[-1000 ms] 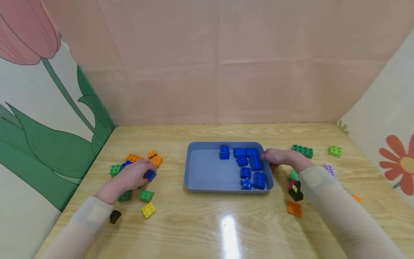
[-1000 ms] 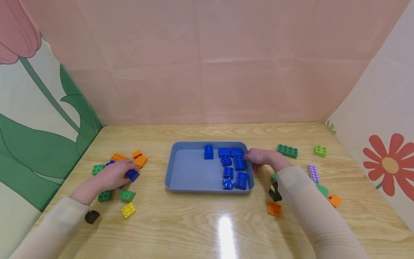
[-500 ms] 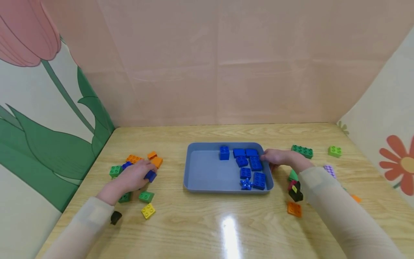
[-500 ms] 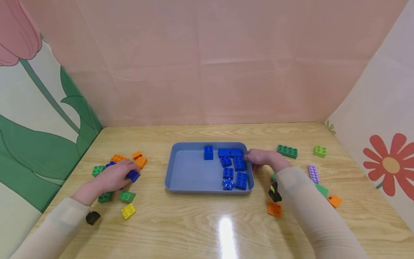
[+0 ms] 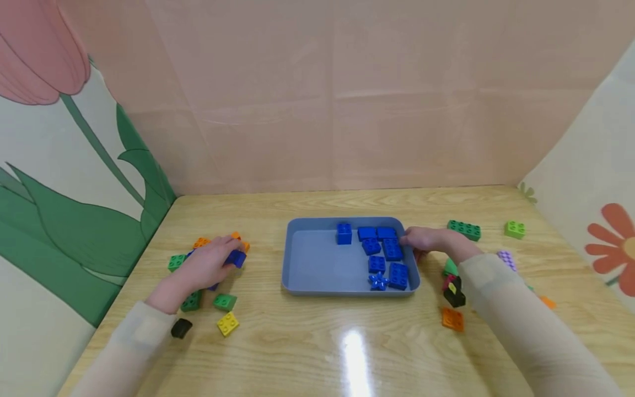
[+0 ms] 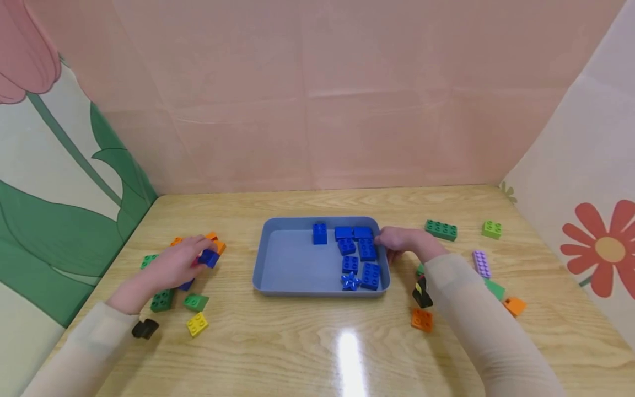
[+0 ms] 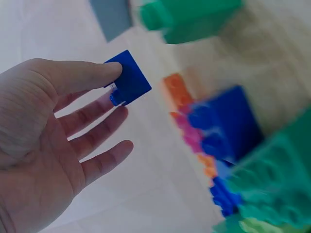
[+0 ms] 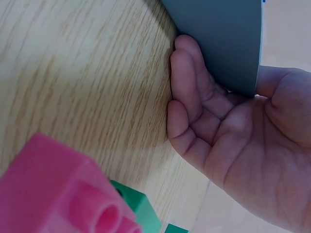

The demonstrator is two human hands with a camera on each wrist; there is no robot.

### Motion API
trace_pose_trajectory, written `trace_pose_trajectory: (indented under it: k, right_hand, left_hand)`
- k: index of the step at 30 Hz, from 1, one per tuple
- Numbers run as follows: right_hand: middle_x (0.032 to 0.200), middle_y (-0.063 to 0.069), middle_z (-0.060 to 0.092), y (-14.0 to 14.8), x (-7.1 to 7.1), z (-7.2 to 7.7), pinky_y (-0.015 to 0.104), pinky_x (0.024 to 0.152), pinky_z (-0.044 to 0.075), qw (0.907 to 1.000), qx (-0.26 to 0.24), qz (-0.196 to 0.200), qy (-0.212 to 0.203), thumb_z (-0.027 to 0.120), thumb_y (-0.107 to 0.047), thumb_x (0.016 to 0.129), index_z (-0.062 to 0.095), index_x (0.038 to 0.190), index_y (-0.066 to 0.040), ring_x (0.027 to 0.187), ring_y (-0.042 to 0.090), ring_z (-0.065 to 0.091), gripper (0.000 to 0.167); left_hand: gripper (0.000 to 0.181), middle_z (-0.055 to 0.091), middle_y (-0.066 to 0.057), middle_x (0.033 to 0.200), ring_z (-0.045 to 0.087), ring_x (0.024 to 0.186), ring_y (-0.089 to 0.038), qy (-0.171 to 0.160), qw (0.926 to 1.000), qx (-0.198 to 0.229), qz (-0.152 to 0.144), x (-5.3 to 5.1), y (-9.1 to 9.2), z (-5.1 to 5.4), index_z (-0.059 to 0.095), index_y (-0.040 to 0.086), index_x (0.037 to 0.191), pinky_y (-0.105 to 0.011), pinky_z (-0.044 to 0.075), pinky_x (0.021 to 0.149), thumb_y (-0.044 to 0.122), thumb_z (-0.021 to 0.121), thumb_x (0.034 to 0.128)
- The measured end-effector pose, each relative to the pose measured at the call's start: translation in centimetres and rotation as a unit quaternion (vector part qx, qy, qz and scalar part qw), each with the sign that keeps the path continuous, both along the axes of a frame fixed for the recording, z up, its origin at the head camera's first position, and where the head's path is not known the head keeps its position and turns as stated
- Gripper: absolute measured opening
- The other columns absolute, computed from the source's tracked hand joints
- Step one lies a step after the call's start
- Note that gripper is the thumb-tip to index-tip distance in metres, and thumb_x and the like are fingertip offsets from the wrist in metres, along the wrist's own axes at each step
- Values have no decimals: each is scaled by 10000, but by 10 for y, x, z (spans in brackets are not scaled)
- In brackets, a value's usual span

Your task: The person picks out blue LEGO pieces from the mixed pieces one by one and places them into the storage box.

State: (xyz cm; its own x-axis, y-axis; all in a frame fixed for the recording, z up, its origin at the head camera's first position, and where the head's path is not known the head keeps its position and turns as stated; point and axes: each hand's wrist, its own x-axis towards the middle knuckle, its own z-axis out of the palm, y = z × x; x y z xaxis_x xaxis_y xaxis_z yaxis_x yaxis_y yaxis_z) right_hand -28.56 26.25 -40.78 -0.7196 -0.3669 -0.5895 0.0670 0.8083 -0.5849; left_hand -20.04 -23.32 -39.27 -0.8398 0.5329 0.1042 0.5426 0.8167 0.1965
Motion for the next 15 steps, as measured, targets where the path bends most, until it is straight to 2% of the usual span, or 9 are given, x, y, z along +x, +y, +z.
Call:
trace_pose_trajectory:
  k: [6, 10, 15]
  right_hand:
    - [848, 96, 614, -3, -1, -2, 384, 729, 495, 10000, -22, -16, 22, 330, -175, 1034, 459, 1176, 115, 748, 236, 600, 348]
    - [856, 103, 596, -4, 0, -4, 378, 721, 495, 10000, -62, -63, 15, 331, -176, 1038, 438, 1181, 115, 745, 237, 590, 342]
    - [832, 90, 614, -4, -2, -3, 373, 711, 494, 10000, -16, -5, 49, 329, -178, 1038, 468, 1159, 105, 738, 236, 600, 338]
  left_hand:
    - [404, 570, -88, 1142, 623, 952, -257, 109, 9997, 196, 137, -4, 14, 13, 561, 69, 1220, -416, 535, 778, 64, 733, 855]
    - [411, 547, -89, 1200, 606, 1034, -254, 164, 9986, 450, 218, -5, 26, 18, 520, 77, 1256, -423, 522, 846, 117, 705, 892]
    - [405, 568, -108, 1227, 576, 1105, -258, 228, 9966, 786, 46, -9, 43, 22, 494, 60, 1276, -433, 493, 914, 138, 673, 921]
